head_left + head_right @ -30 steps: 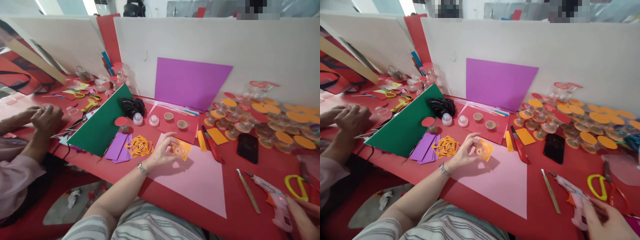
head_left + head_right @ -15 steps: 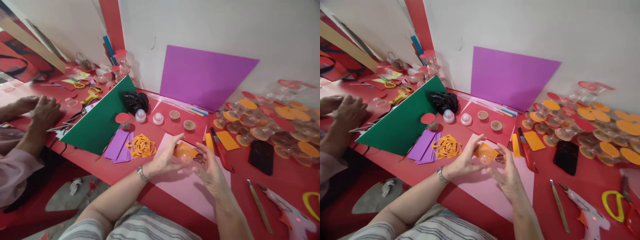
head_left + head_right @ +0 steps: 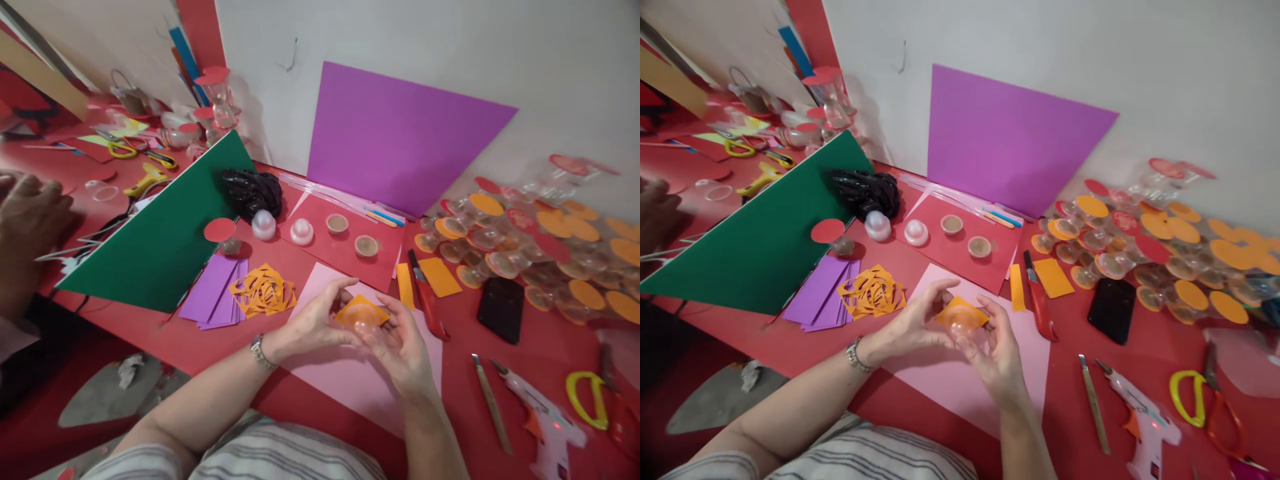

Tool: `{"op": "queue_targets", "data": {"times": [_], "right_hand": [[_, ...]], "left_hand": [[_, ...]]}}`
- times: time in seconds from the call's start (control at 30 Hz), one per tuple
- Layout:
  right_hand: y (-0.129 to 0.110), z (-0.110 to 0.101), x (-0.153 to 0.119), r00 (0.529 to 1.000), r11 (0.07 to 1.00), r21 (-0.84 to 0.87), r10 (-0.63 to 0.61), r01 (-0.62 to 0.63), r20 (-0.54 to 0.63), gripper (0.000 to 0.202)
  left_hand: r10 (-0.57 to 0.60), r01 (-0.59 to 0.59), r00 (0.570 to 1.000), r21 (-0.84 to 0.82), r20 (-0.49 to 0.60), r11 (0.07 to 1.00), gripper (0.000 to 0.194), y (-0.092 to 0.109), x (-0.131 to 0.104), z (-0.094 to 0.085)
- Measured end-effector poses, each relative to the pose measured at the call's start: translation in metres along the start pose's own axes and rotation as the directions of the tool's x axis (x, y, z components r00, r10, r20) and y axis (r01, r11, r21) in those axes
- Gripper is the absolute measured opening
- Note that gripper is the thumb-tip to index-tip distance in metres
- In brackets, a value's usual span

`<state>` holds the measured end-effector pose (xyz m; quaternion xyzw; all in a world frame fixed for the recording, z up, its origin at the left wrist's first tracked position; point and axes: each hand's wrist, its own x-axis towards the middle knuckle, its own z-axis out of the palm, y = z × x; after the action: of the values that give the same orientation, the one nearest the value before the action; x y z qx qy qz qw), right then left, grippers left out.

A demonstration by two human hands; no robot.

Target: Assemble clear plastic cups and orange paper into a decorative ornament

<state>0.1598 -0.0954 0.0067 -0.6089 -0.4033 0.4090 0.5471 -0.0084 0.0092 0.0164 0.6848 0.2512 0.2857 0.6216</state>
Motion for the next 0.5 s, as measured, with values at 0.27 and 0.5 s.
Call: {"op": "queue_targets", "data": {"times": [0.27, 0.5], "right_hand": [[0.006, -0.012, -0.001, 0.994, 0.998, -0.025, 0.064, -0.062, 0.093, 0.075], [0.004, -0.004, -0.001, 0.998, 0.998, 0.008, 0.069, -0.069, 0.007, 0.068]], "left_hand": [[-0.074, 0.071, 0.996, 0.059, 0.041, 0.996, 0.085, 0.006, -0.001, 0.002], [-0.104, 0.102, 0.994, 0.061, 0.026, 0.993, 0.083, 0.006, -0.002, 0.002]]}}
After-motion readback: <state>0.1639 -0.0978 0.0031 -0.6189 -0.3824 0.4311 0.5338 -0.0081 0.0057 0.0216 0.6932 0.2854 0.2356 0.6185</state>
